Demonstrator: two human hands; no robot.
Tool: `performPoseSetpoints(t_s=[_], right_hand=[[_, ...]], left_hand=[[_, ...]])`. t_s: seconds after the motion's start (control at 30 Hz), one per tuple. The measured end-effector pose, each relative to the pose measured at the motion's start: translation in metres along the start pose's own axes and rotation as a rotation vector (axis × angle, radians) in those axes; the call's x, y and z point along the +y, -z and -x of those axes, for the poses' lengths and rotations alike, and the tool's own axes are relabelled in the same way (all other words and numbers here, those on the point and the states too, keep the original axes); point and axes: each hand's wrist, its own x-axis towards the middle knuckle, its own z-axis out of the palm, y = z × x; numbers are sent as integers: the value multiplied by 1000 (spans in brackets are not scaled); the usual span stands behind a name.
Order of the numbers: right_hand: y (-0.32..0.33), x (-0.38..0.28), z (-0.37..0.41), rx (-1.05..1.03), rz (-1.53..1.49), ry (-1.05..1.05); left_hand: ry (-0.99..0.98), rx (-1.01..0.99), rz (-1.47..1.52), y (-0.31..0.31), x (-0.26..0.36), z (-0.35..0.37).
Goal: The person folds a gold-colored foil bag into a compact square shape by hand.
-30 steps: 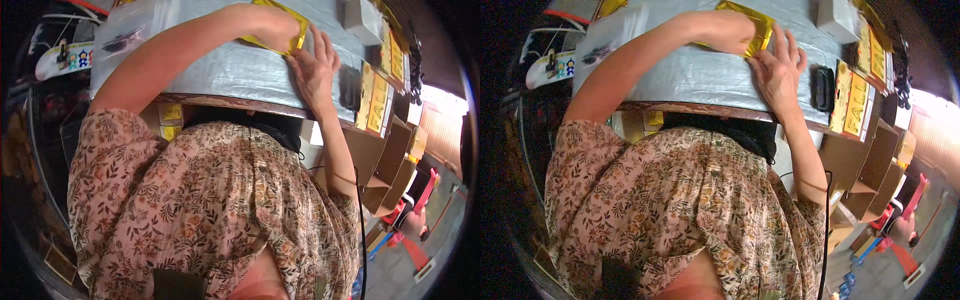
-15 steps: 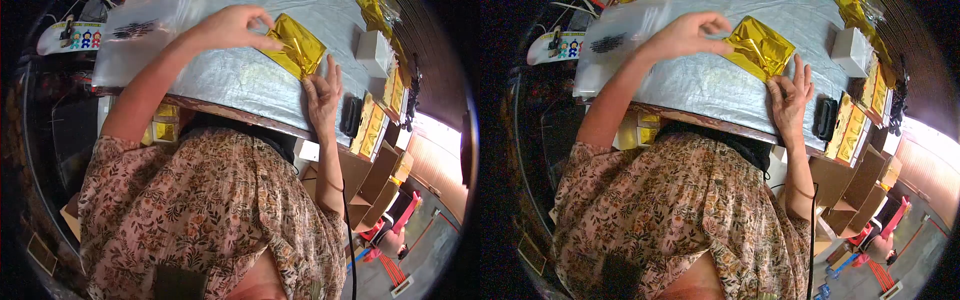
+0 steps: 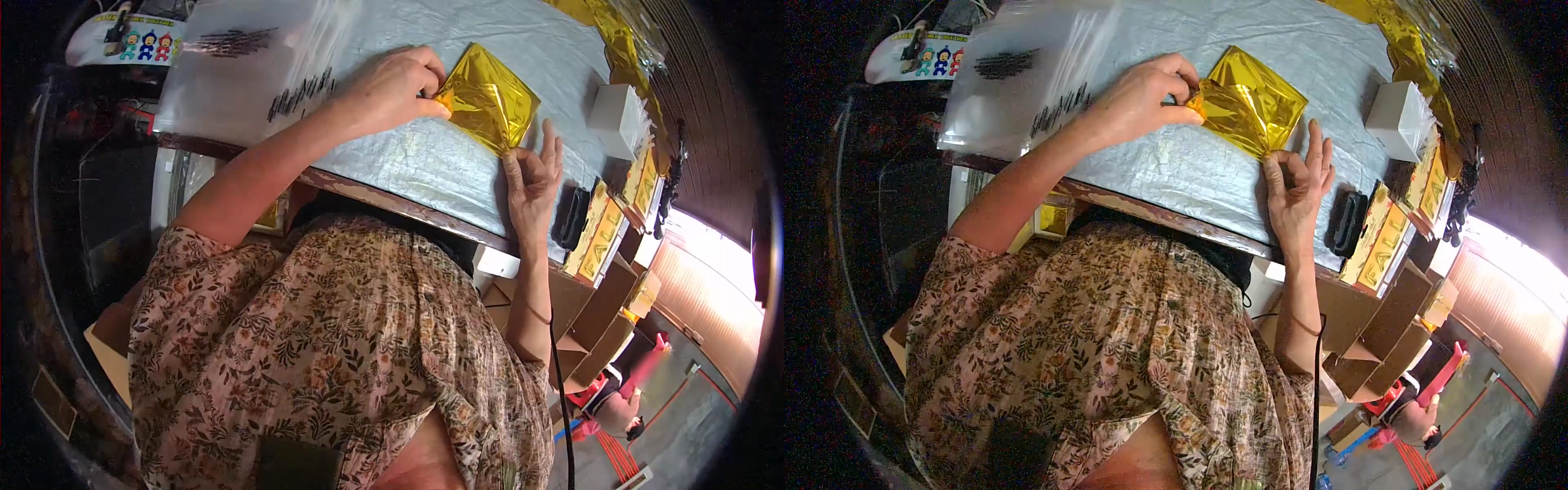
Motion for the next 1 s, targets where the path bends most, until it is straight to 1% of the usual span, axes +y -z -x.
performPoseSetpoints(t_s=[0.07, 0.17, 0.37, 0.47, 0.6, 0.67, 0.73, 0.8, 0.83, 0.9, 0.93, 1.0], right_hand=[[-1, 1, -1, -2, 26, -4], [-2, 4, -1, -4, 41, -4], [-4, 10, -1, -19, -4, -13], [-4, 6, 0, -19, 19, -13], [-2, 2, 0, -10, 26, 13], [-5, 7, 0, 12, -27, -12], [-7, 6, 1, 13, -11, -8], [-9, 8, 3, 33, -15, -16], [-10, 10, 4, 34, -8, -8], [-9, 9, 3, 28, 10, -6], [-9, 8, 3, 39, 15, -10], [-9, 8, 3, 41, -24, 1]], left_hand=[[49, -24, -33, 0, 1, -2], [56, -74, -10, 5, 1, -6], [55, -67, 48, 6, -3, -2], [56, -42, 7, 4, 0, -1], [41, -117, -16, 12, 2, -6], [57, -92, 21, 16, 3, -10], [5, -86, -7, 14, 2, -22], [-251, -12, 122, 10, 10, -35], [-258, -20, 122, 7, 11, -40], [-308, -185, 208, 0, 10, -52], [-320, -188, 207, -1, 9, -55], [-252, -294, 132, -6, 5, -57]])
